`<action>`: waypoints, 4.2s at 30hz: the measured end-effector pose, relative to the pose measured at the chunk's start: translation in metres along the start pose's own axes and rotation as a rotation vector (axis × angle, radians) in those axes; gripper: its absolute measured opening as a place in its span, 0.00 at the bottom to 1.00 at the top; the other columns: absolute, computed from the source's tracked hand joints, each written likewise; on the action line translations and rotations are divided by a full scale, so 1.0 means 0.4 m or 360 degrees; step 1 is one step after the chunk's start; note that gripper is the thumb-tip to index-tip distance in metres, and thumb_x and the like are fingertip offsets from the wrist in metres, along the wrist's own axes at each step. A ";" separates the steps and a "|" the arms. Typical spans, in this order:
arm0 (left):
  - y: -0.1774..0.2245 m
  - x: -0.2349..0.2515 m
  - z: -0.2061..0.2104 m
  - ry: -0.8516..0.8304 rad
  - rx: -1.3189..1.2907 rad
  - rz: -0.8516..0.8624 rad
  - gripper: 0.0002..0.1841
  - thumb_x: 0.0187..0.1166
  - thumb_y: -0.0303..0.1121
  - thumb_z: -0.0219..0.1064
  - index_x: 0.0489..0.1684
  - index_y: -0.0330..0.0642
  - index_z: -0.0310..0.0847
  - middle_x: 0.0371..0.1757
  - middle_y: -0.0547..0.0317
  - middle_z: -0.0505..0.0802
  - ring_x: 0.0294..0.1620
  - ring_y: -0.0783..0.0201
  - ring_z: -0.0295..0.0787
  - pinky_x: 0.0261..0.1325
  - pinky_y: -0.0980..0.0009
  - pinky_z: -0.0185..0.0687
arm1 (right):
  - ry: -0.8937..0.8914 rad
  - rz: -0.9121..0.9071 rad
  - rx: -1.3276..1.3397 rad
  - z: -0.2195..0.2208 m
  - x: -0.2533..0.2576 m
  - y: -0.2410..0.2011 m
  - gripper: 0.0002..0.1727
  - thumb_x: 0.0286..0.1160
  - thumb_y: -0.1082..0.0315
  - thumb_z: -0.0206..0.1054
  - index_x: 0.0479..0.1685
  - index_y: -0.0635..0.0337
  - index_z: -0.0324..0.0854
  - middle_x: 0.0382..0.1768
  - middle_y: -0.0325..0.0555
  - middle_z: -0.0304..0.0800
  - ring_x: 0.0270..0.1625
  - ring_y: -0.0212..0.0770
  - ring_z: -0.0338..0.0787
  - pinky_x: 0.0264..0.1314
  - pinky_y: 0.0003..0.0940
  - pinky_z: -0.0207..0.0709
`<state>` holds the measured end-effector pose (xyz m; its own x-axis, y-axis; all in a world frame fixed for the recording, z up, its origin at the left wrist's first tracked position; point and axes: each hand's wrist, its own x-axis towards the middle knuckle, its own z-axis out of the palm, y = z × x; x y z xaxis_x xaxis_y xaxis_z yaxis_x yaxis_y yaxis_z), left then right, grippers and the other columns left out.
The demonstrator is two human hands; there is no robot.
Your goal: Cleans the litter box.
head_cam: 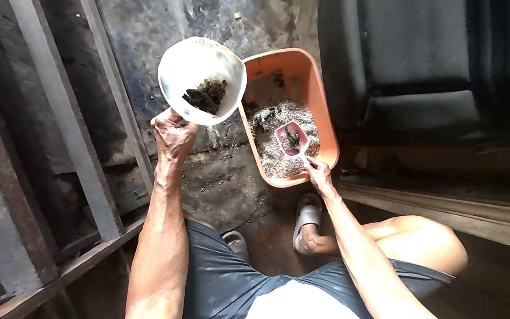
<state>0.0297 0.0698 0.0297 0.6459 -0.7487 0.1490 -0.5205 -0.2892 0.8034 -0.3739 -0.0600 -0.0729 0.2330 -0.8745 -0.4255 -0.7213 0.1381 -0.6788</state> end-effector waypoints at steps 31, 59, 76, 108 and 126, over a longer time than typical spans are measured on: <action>-0.033 -0.003 0.013 -0.0114 0.0018 -0.0003 0.11 0.75 0.37 0.73 0.42 0.36 0.92 0.41 0.48 0.96 0.44 0.65 0.93 0.56 0.60 0.85 | 0.0050 0.0067 0.0074 -0.006 0.009 -0.015 0.18 0.85 0.66 0.66 0.70 0.53 0.87 0.55 0.53 0.95 0.53 0.48 0.93 0.60 0.52 0.84; -0.034 -0.011 0.032 -0.0259 -0.0015 -0.0052 0.09 0.71 0.30 0.76 0.41 0.33 0.92 0.39 0.47 0.96 0.42 0.61 0.93 0.55 0.55 0.85 | 0.0090 0.0138 -0.0058 -0.034 0.015 -0.052 0.18 0.83 0.62 0.67 0.70 0.50 0.87 0.53 0.52 0.95 0.52 0.49 0.93 0.60 0.53 0.83; -0.058 0.001 0.112 -0.0606 0.0066 -0.0129 0.10 0.73 0.37 0.76 0.35 0.38 0.91 0.36 0.48 0.95 0.42 0.53 0.93 0.53 0.46 0.85 | 0.0321 -0.0977 -0.0462 0.018 -0.027 -0.457 0.17 0.82 0.68 0.67 0.67 0.57 0.86 0.57 0.56 0.92 0.54 0.54 0.94 0.58 0.58 0.86; -0.032 0.028 0.041 -0.0248 0.0044 -0.0079 0.10 0.74 0.37 0.73 0.34 0.39 0.88 0.30 0.62 0.90 0.31 0.78 0.82 0.43 0.72 0.78 | 0.0070 0.0229 -0.0282 -0.015 0.111 -0.026 0.15 0.74 0.64 0.67 0.55 0.57 0.91 0.47 0.58 0.94 0.52 0.58 0.92 0.57 0.64 0.81; -0.012 0.025 0.041 -0.0186 0.0039 0.0027 0.10 0.73 0.37 0.75 0.35 0.37 0.89 0.33 0.58 0.92 0.35 0.76 0.85 0.47 0.71 0.79 | -0.0144 0.0287 0.0256 -0.056 -0.001 0.016 0.17 0.88 0.65 0.62 0.72 0.49 0.82 0.41 0.46 0.91 0.26 0.35 0.77 0.26 0.32 0.70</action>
<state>0.0295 0.0538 0.0177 0.5679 -0.8178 0.0930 -0.5452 -0.2891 0.7868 -0.3933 -0.0693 -0.0636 0.1726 -0.7851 -0.5949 -0.6450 0.3664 -0.6707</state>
